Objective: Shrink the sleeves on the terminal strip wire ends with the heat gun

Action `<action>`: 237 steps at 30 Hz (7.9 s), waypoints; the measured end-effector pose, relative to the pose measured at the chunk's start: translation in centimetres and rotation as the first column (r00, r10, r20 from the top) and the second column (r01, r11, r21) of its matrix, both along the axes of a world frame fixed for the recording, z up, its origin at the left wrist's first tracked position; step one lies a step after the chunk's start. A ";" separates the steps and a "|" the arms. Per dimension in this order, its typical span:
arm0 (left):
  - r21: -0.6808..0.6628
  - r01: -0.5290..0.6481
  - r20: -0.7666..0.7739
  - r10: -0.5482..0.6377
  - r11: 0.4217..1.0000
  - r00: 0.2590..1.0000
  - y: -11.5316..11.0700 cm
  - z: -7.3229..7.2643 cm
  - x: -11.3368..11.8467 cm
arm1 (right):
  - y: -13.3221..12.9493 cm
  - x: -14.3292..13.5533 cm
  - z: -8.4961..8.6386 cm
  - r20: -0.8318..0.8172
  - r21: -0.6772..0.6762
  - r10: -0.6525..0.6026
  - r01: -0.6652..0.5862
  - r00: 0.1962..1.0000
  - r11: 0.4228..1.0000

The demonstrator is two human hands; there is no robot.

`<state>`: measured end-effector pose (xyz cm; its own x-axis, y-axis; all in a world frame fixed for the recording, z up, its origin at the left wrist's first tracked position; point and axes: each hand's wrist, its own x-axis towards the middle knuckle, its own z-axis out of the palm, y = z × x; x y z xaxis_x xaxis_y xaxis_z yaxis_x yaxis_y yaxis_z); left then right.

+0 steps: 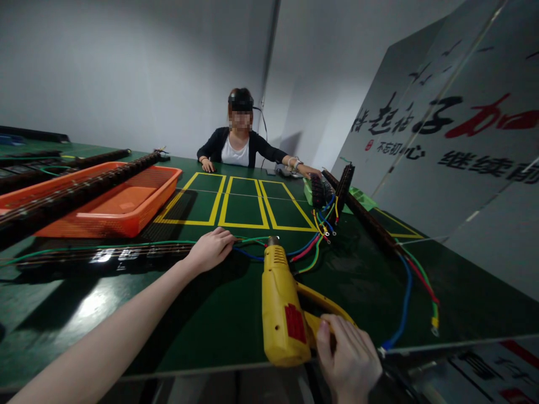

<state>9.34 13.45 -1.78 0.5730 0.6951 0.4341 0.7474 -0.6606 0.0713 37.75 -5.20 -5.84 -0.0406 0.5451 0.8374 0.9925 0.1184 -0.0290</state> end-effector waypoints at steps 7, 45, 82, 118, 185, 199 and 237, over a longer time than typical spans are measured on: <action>0.003 -0.003 0.001 0.003 1.000 1.000 0.2 -0.1 0.0 | 0.0 -0.1 0.1 0.002 -0.011 -0.007 0.007 1.000 1.000; -0.014 0.034 0.016 -0.034 0.999 0.999 0.1 0.0 -0.2 | 0.0 -1.0 0.2 -0.051 -0.009 0.070 -0.071 0.996 0.997; 0.017 0.054 0.032 -0.054 0.998 0.998 0.2 0.0 -0.2 | -0.2 -3.7 -0.2 -0.107 -0.025 0.149 -0.152 0.983 0.988; -0.005 0.030 -0.006 -0.030 1.000 1.000 0.3 0.0 -0.1 | -0.2 -5.4 -0.3 -0.137 -0.046 0.137 -0.144 0.981 0.989; 0.007 0.077 0.041 -0.077 0.997 0.996 0.4 0.0 -0.5 | 0.0 -0.1 0.4 -0.031 -0.024 0.003 -0.003 1.000 1.000; 0.013 0.059 0.058 -0.059 0.998 0.997 0.5 -0.2 -0.3 | -0.4 -1.8 0.2 -0.035 -0.042 0.013 -0.014 0.999 0.999; -0.335 -0.067 0.269 0.163 0.940 0.949 1.2 0.3 -0.1 | -1.2 -3.3 0.4 -0.093 -0.066 0.245 -0.252 0.965 0.966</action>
<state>9.21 14.62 -1.49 0.3642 0.8769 0.3137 0.7316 -0.4778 0.4863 34.50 -6.45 -5.48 -0.1151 0.5888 0.8001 0.9258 0.3555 -0.1284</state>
